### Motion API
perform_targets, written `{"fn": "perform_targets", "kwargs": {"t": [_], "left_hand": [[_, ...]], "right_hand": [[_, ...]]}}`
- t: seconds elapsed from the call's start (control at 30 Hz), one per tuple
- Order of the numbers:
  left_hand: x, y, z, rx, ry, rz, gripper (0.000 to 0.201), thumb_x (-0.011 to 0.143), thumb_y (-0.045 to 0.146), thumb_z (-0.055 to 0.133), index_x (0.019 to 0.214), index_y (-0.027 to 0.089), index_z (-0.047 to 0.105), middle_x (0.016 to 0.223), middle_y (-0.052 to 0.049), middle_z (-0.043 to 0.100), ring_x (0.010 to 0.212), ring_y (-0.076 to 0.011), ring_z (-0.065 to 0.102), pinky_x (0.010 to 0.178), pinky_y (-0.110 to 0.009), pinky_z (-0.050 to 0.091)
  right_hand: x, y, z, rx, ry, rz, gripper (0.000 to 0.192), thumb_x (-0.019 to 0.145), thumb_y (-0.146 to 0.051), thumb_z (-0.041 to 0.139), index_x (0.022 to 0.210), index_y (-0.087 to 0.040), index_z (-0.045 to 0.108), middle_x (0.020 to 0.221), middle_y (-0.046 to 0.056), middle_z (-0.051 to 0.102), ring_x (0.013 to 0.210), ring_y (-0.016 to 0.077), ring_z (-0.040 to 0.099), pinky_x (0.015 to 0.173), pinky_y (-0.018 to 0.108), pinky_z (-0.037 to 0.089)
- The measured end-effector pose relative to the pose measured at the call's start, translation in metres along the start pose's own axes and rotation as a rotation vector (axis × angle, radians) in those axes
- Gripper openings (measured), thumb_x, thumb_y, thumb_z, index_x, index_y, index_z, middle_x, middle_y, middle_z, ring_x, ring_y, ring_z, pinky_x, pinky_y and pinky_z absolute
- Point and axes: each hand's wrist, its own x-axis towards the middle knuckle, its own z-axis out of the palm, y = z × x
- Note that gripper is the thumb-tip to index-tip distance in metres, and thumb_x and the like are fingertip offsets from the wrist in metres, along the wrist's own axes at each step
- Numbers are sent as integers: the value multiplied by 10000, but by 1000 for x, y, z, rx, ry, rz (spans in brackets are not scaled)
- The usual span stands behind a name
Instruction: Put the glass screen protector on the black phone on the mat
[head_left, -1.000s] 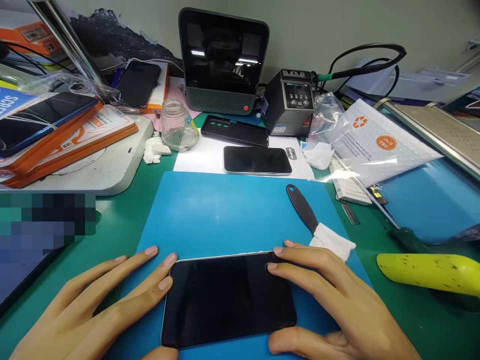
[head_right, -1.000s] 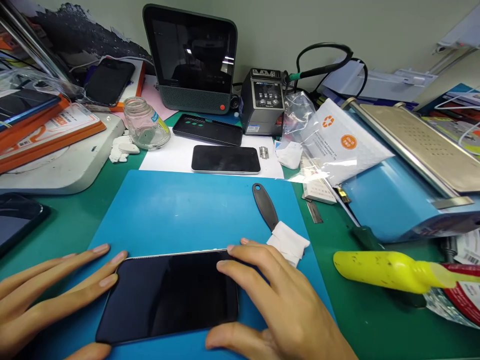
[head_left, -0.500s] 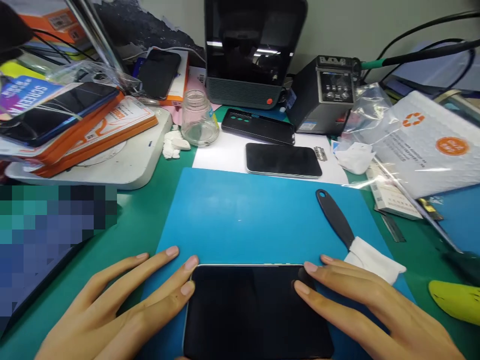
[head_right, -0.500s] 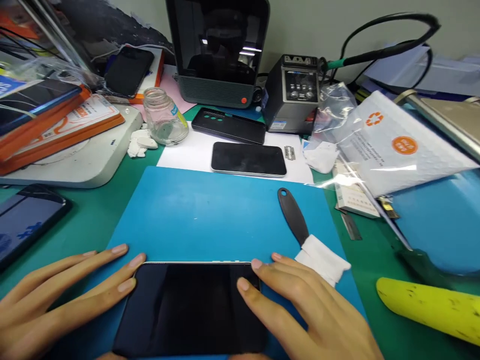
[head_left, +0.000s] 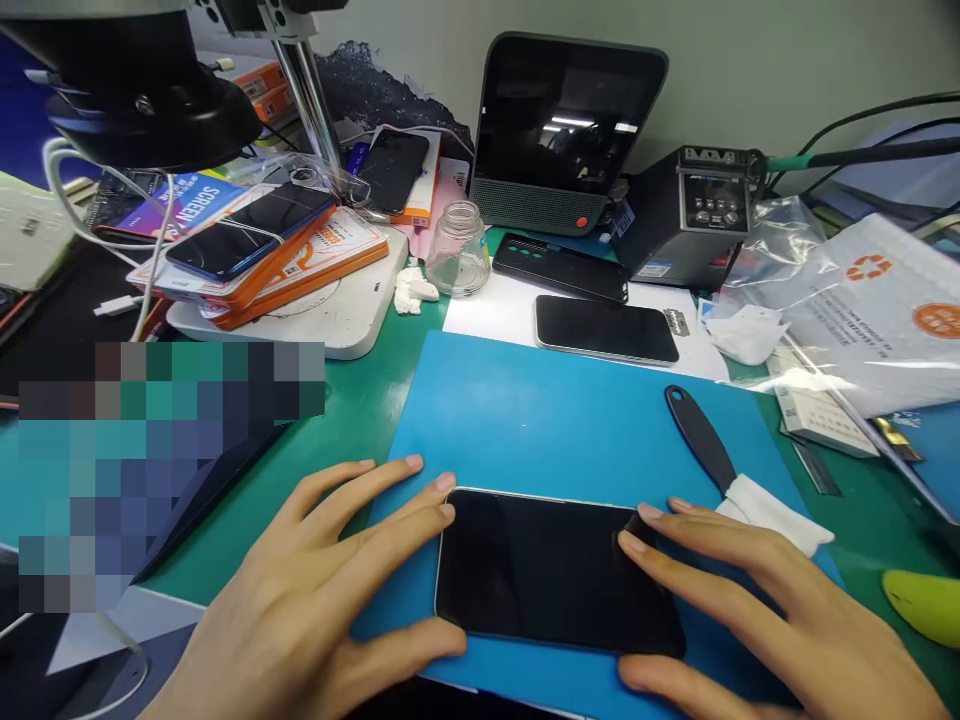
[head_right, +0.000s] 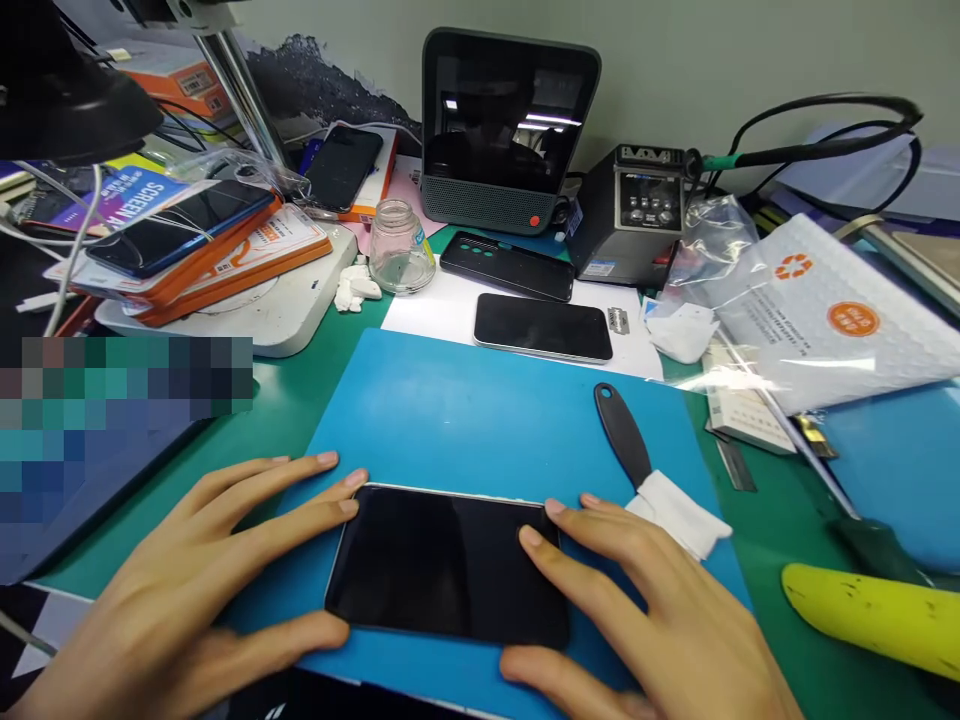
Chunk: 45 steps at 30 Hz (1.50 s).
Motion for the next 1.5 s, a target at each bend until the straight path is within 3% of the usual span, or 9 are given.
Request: {"fn": "perform_targets", "kwargs": {"t": [0.2, 0.5, 0.8, 0.97, 1.13, 1.3, 1.5], "left_hand": [[-3, 1, 0, -36, -24, -99, 593, 983, 545, 731, 1516, 353, 555, 1568, -25, 645, 1374, -332, 623, 1060, -463, 563], [-5, -2, 1, -35, -5, -49, 620, 1003, 573, 694, 1560, 365, 519, 1570, -23, 640, 1408, -325, 596, 1098, -456, 506], [-10, -7, 5, -79, -17, -32, 426, 1073, 491, 569, 1494, 432, 583, 1593, 52, 621, 1473, -309, 543, 1137, -470, 456], [-5, 2, 4, -92, 26, -92, 342, 1041, 498, 641, 1370, 407, 666, 1541, 45, 669, 1435, -300, 582, 1103, -463, 516], [4, 13, -2, -83, -59, -154, 271, 1033, 471, 666, 1286, 373, 674, 1572, 17, 643, 1451, -301, 564, 1100, -498, 541], [17, 27, -7, -50, -74, -215, 144, 1056, 368, 611, 1152, 308, 701, 1639, -38, 564, 1446, -314, 564, 1149, -563, 494], [29, 35, -6, -55, -74, -190, 127, 1072, 384, 618, 1091, 269, 668, 1625, -58, 559, 1476, -306, 520, 1173, -544, 451]], "right_hand": [[16, -20, -12, 64, 58, -1, 477, 980, -521, 749, 1400, -302, 697, 1387, 119, 706, 1252, 312, 730, 999, 437, 650], [17, -28, -13, 132, 31, 49, 484, 957, -494, 786, 1384, -280, 706, 1392, 129, 701, 1291, 313, 698, 1076, 495, 612], [17, -34, -17, 201, 19, 84, 516, 948, -501, 795, 1394, -260, 700, 1419, 144, 694, 1301, 321, 683, 1046, 512, 620], [18, -33, -17, 218, 22, 71, 576, 930, -583, 780, 1385, -235, 709, 1399, 146, 696, 1284, 323, 687, 1023, 495, 630], [17, -29, -17, 242, 15, 88, 354, 1070, -448, 630, 1369, -275, 708, 1378, 108, 688, 1278, 278, 684, 1025, 458, 619], [17, -26, -12, 239, 36, 83, 293, 1063, -408, 642, 1328, -296, 700, 1375, 95, 655, 1238, 274, 689, 1008, 459, 610], [21, -28, -13, 276, 12, 120, 247, 1082, -414, 605, 1284, -315, 708, 1387, 77, 645, 1238, 260, 683, 1041, 446, 588]]}}
